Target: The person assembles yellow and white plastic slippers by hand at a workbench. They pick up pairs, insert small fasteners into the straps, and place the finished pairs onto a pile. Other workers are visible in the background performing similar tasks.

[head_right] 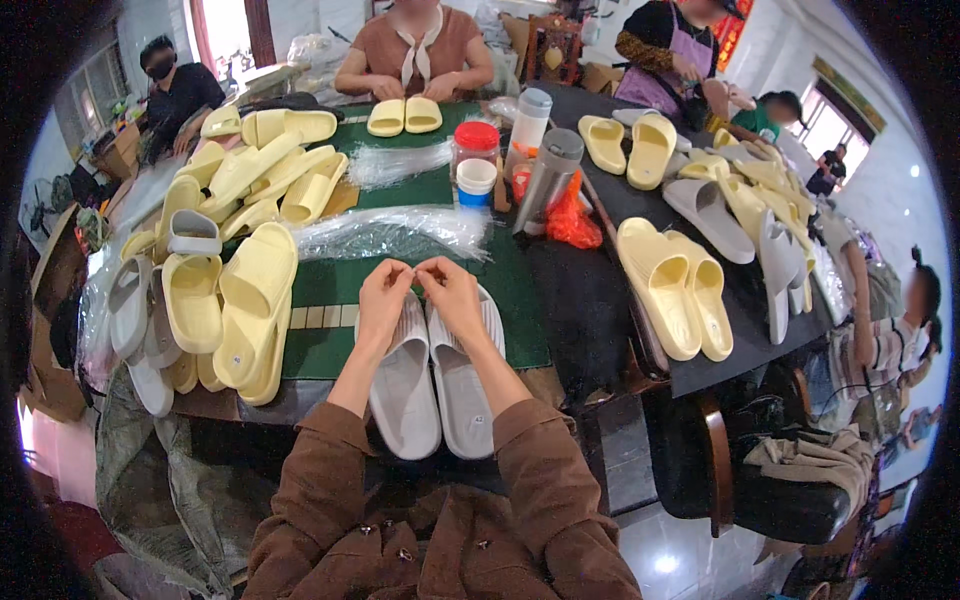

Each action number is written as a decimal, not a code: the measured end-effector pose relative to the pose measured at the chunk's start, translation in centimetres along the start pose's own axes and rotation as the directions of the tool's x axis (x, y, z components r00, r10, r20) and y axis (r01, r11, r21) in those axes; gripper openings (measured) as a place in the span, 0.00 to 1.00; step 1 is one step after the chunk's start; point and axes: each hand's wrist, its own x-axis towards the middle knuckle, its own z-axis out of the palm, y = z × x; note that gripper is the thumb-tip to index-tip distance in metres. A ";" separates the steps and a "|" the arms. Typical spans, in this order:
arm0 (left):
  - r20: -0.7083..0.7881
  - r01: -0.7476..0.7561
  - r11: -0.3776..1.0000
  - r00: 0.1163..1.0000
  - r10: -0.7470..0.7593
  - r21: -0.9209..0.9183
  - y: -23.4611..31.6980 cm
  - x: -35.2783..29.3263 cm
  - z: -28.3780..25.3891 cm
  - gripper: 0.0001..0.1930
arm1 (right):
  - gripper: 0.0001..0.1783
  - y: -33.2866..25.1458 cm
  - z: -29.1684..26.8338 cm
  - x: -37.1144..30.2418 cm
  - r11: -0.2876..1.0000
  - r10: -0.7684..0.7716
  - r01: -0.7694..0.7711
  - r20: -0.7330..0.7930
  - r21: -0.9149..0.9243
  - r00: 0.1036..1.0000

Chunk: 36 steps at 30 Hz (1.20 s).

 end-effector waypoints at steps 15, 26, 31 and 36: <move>0.035 0.031 0.997 0.999 -0.034 0.064 -0.3 0.1 -0.2 0.06 | 0.09 0.0 0.5 -0.1 0.992 -0.114 0.117 -0.060 0.052 0.992; 0.016 -0.004 0.997 1.000 0.003 0.074 -0.5 -0.1 0.2 0.05 | 0.07 1.0 0.1 0.3 0.997 -0.008 0.010 -0.018 0.071 1.000; 0.017 -0.013 0.998 1.000 0.014 -0.057 -0.7 0.1 0.1 0.04 | 0.06 1.0 0.4 0.1 0.993 -0.112 0.111 -0.021 -0.029 0.994; -0.009 0.015 1.000 1.000 -0.014 0.026 -0.5 0.0 0.0 0.04 | 0.07 1.0 0.2 0.4 0.987 -0.034 0.035 -0.004 0.159 0.999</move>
